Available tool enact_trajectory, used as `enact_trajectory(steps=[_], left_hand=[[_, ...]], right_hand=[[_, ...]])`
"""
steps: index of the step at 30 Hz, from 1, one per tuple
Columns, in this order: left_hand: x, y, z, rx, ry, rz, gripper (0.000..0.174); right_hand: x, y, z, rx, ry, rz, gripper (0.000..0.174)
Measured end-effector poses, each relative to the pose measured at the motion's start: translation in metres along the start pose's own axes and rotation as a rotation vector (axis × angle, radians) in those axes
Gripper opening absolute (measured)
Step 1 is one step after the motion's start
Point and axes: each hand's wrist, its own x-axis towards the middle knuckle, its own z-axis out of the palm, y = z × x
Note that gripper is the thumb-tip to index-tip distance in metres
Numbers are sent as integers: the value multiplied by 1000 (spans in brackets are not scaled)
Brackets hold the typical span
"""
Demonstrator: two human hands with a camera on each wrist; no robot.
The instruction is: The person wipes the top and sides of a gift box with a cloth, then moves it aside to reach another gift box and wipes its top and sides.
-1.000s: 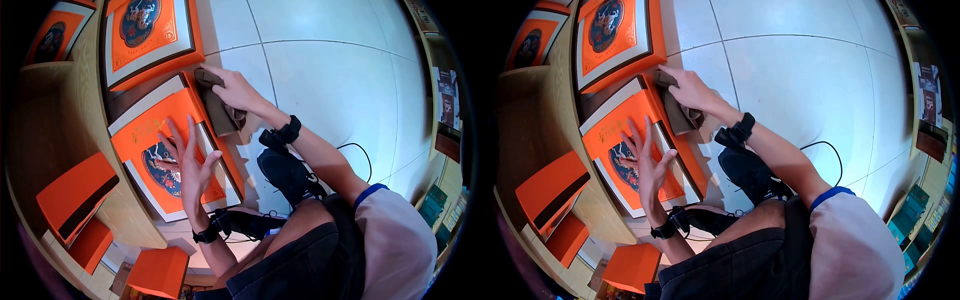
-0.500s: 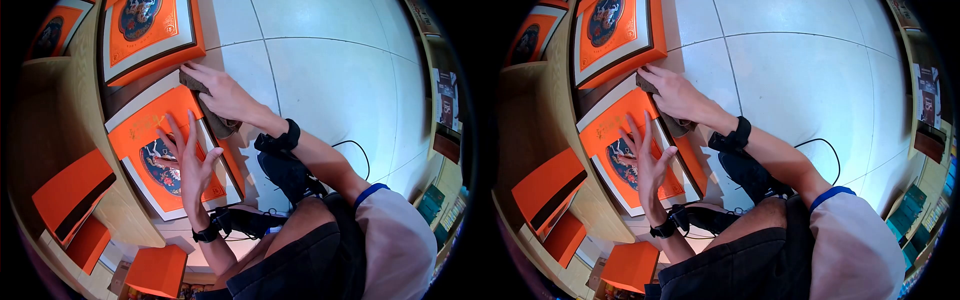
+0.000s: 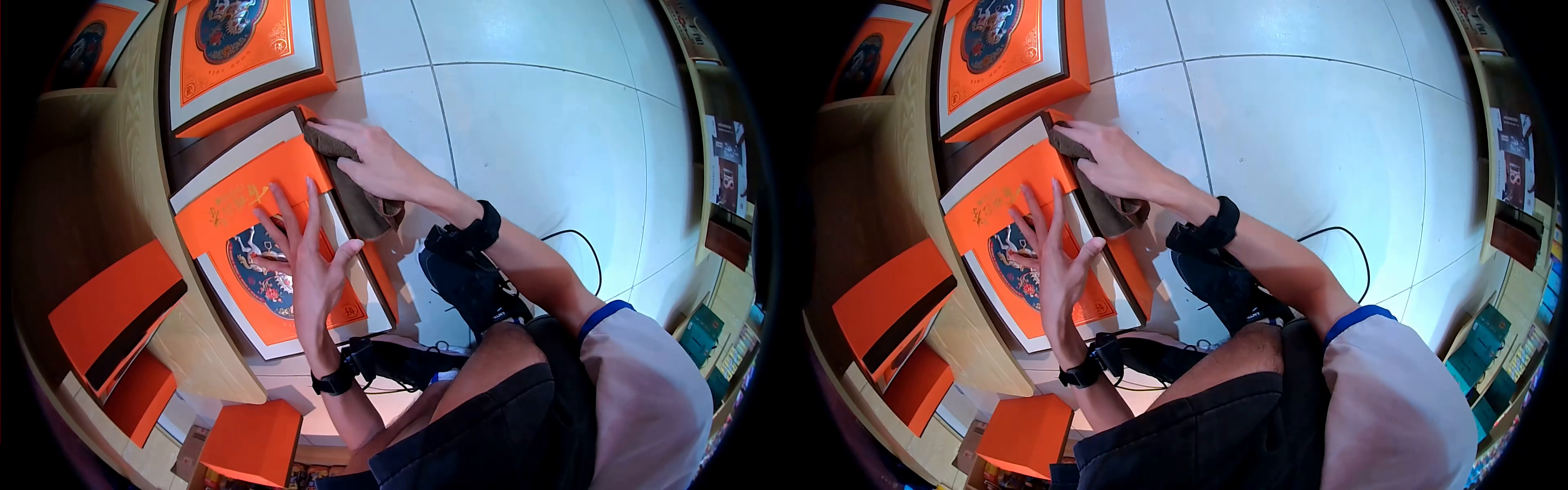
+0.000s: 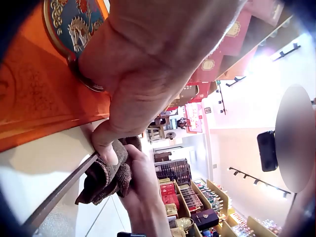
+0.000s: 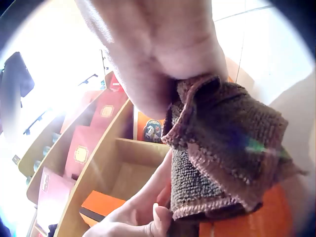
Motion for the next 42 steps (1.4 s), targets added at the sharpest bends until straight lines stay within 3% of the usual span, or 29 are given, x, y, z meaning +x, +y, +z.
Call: enact_trajectory(steps=[19, 26, 28, 35, 37, 42], left_hand=[[0, 0, 0, 7, 7, 2, 108], [0, -1, 1, 19, 8, -3, 107], [0, -1, 1, 21, 13, 3, 108], [0, 1, 0, 20, 6, -9, 107], [0, 1, -1, 17, 12, 1, 107], [-1, 4, -2, 25, 8, -3, 106]], right_hand=[[-36, -20, -6, -67, -166, 72, 69], [-46, -21, -5, -110, -193, 60, 69], [-49, -18, -2, -192, -144, -47, 62], [-55, -29, -8, -272, -205, -59, 59], [-55, -35, -11, -237, -306, 56, 64], [-62, -29, -6, -273, -270, -28, 61]])
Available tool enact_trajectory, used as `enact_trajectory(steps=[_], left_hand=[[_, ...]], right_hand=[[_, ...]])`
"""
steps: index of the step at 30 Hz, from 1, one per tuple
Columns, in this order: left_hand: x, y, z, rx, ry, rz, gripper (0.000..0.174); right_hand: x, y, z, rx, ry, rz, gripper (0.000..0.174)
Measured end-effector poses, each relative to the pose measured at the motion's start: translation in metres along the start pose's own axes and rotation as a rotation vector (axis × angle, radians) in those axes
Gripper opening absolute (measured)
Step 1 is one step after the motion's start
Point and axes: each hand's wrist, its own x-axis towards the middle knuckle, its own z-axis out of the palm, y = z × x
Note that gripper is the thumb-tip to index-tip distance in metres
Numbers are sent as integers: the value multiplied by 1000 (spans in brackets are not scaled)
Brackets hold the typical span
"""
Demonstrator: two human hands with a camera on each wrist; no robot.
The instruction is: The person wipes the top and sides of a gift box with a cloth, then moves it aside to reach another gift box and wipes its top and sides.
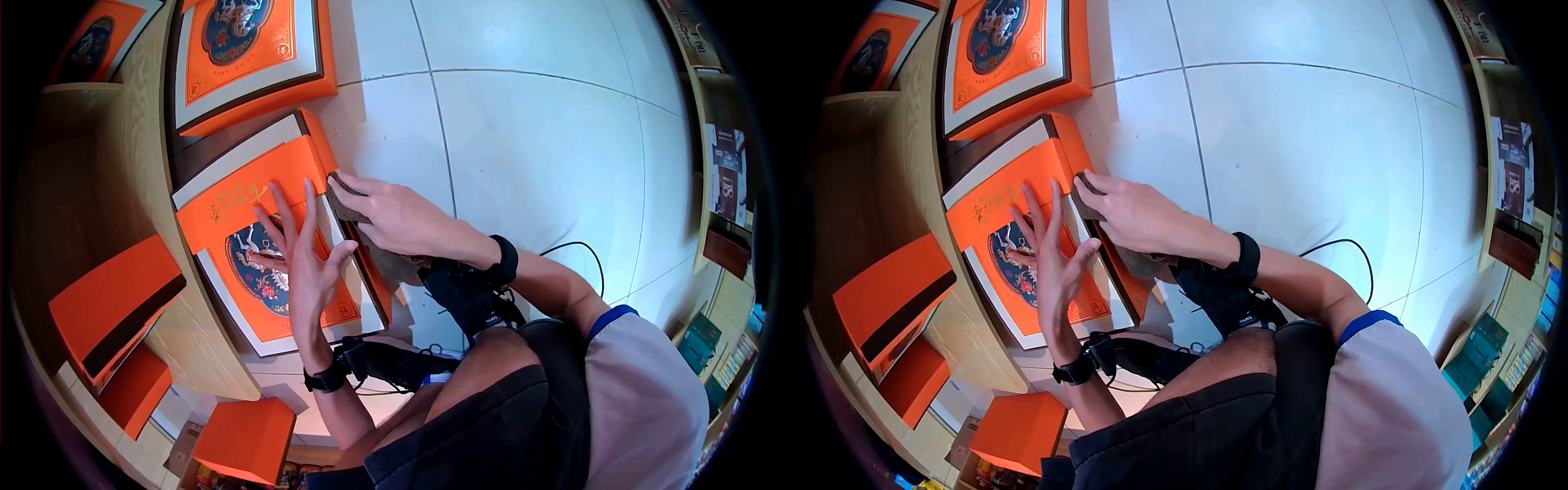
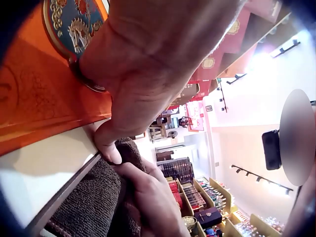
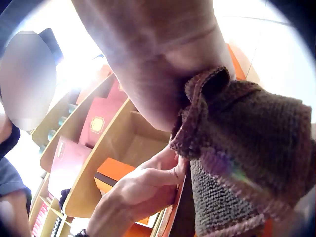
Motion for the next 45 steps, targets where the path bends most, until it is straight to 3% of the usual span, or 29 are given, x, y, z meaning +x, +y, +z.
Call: enact_trajectory(steps=[2, 14, 16, 20, 25, 45], left_hand=[[0, 2, -1, -4, 3, -3, 106], [-4, 0, 1, -27, 46, -2, 101], [-7, -2, 3, -28, 60, -11, 99], [-20, -14, 11, 34, 143, 69, 87], [-36, -22, 10, 122, 209, 132, 67], [-37, -28, 21, 243, 208, 114, 62]], right_hand=[[-2, 1, 2, -42, 48, -56, 58], [-5, -2, -6, 60, -60, 44, 60], [-4, 1, -8, 288, 16, 145, 68], [-6, 6, -7, 277, 209, 90, 71], [-6, -7, -4, 250, 137, 78, 73], [-22, -14, 11, 151, 27, 38, 72]])
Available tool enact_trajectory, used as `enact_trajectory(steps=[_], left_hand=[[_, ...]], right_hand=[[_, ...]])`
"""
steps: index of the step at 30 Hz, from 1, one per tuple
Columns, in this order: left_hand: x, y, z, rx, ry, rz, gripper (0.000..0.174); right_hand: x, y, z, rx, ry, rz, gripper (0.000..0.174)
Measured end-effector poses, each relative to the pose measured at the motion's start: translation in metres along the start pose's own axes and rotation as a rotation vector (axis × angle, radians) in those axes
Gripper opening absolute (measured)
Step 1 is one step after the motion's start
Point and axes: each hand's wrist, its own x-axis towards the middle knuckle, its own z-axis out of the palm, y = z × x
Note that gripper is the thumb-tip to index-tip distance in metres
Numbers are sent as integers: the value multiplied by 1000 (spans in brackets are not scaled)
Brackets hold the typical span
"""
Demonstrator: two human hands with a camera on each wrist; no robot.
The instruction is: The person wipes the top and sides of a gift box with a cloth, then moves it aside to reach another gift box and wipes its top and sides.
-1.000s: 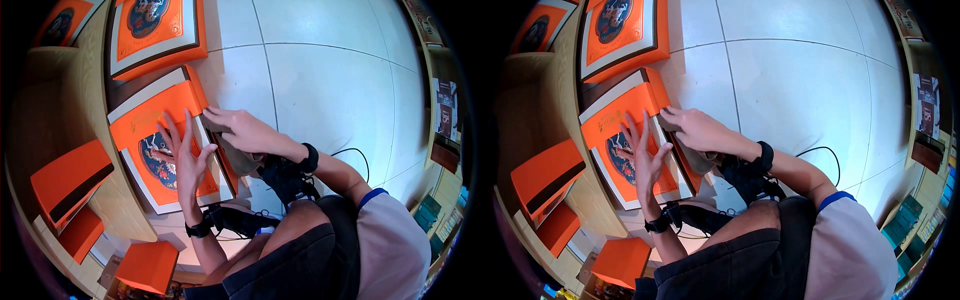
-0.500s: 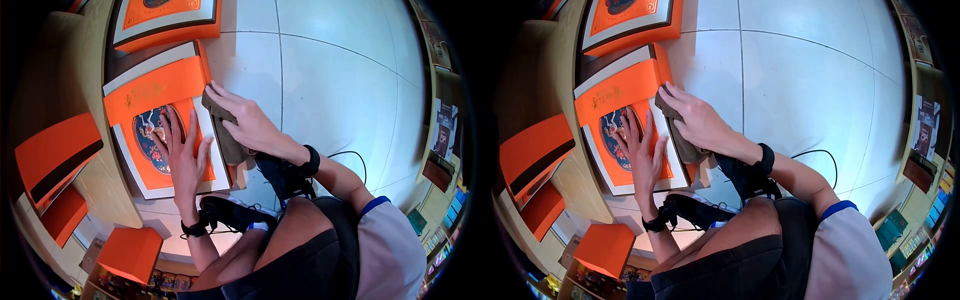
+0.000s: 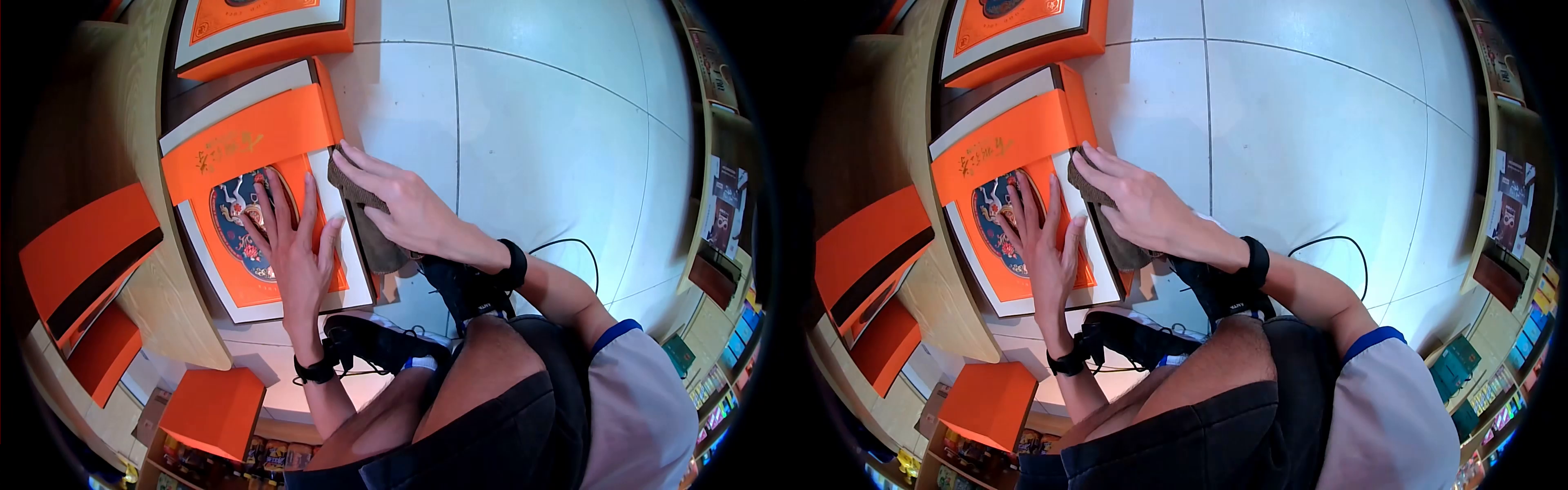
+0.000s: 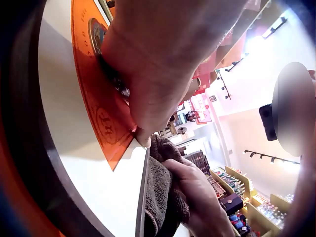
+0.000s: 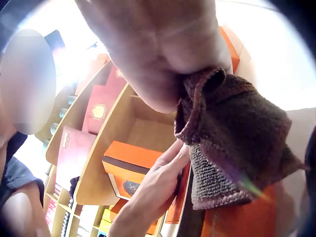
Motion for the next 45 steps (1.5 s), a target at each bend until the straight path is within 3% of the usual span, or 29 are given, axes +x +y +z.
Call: enact_trajectory(steps=[18, 24, 30, 33, 37, 40, 42, 45], left_hand=[[1, -2, 4, 3, 6, -1, 62], [0, -2, 4, 7, -6, -3, 62], [1, -2, 4, -26, -3, -14, 61], [1, -1, 2, -39, -4, -21, 62], [0, -2, 3, -43, 7, -15, 62], [1, 0, 1, -52, 8, -20, 62], [1, 1, 1, -57, 6, -24, 63], [1, 1, 1, -53, 6, -25, 63]], right_hand=[[-25, -8, 5, -46, -35, -20, 71], [-30, -19, -2, 30, -140, 100, 69], [-38, -9, -2, 0, -83, 14, 56], [-29, -4, -14, 134, -129, 104, 50], [-4, 8, -21, 125, 184, 126, 46], [14, 1, -28, 197, 194, 208, 43], [20, 4, -24, 114, 226, 94, 41], [23, 5, -13, 123, 192, 96, 39]])
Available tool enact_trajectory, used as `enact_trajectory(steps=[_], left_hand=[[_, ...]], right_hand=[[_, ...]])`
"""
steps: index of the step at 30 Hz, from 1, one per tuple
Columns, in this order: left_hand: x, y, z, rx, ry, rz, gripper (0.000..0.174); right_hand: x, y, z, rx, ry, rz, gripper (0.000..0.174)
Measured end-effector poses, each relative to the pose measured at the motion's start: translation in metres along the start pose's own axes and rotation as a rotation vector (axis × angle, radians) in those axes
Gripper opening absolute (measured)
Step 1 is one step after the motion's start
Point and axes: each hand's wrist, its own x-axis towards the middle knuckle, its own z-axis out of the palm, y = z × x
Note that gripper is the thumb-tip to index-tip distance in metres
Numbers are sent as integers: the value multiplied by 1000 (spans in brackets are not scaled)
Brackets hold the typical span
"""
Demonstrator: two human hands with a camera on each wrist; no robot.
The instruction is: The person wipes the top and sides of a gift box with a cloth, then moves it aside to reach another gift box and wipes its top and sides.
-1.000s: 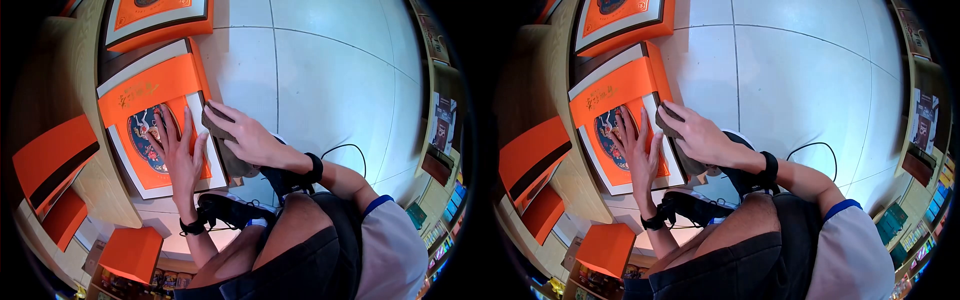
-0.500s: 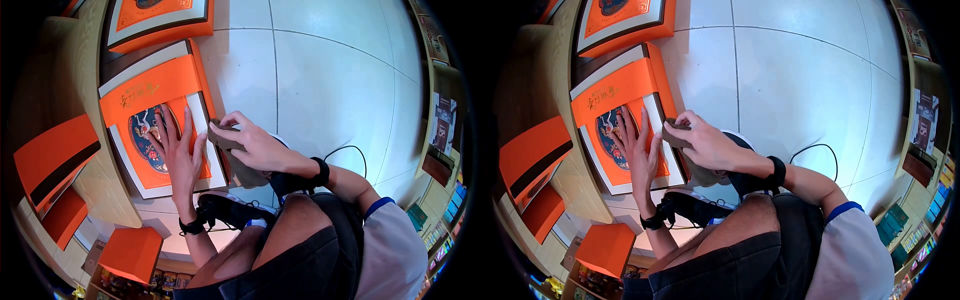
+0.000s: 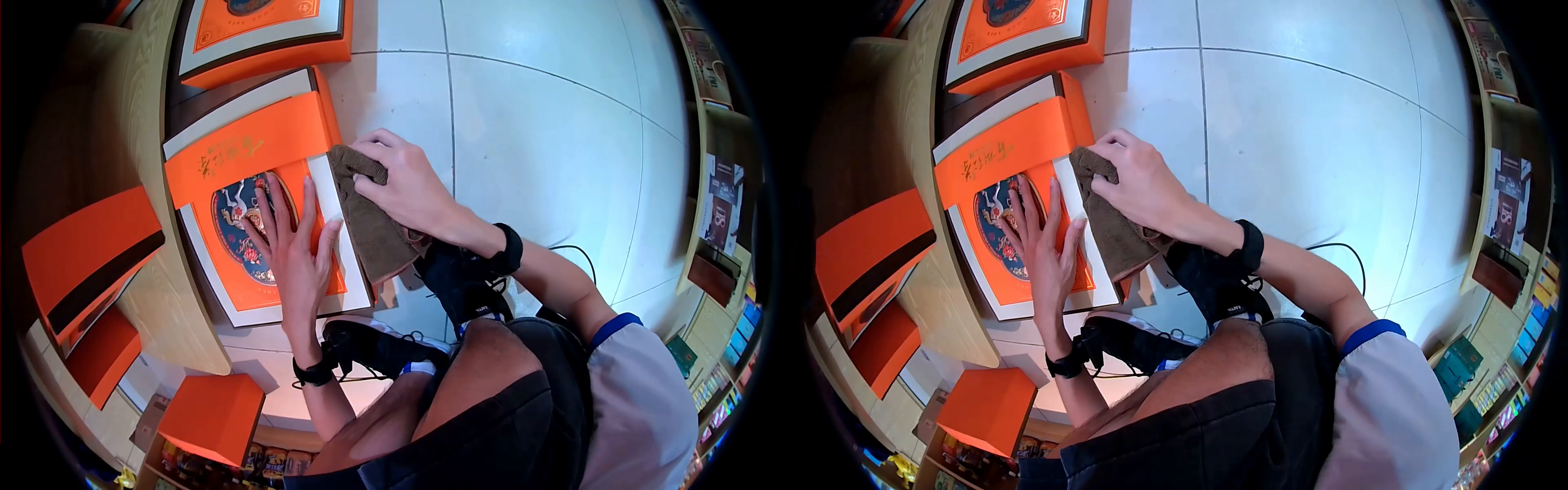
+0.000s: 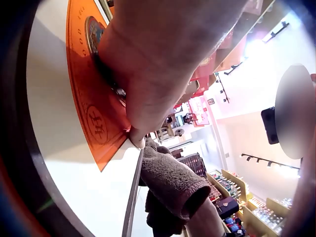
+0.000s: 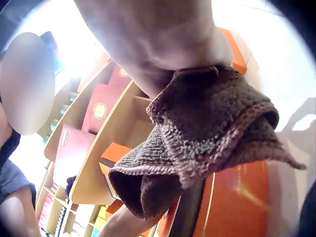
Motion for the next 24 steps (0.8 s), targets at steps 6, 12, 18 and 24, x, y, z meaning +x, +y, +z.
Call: enact_trajectory(steps=[6, 12, 18, 24], left_hand=[[0, 2, -1, 7, -2, -1, 63], [-1, 0, 1, 51, -23, -5, 64], [0, -1, 1, 48, -15, 2, 63], [0, -1, 1, 45, -10, 7, 63]], right_hand=[[-7, 5, 5, -90, -25, -75, 40], [-11, 5, 1, -114, -108, -83, 38], [-14, 4, -1, -158, -167, -84, 37], [-23, -1, -6, -210, -260, -118, 42]])
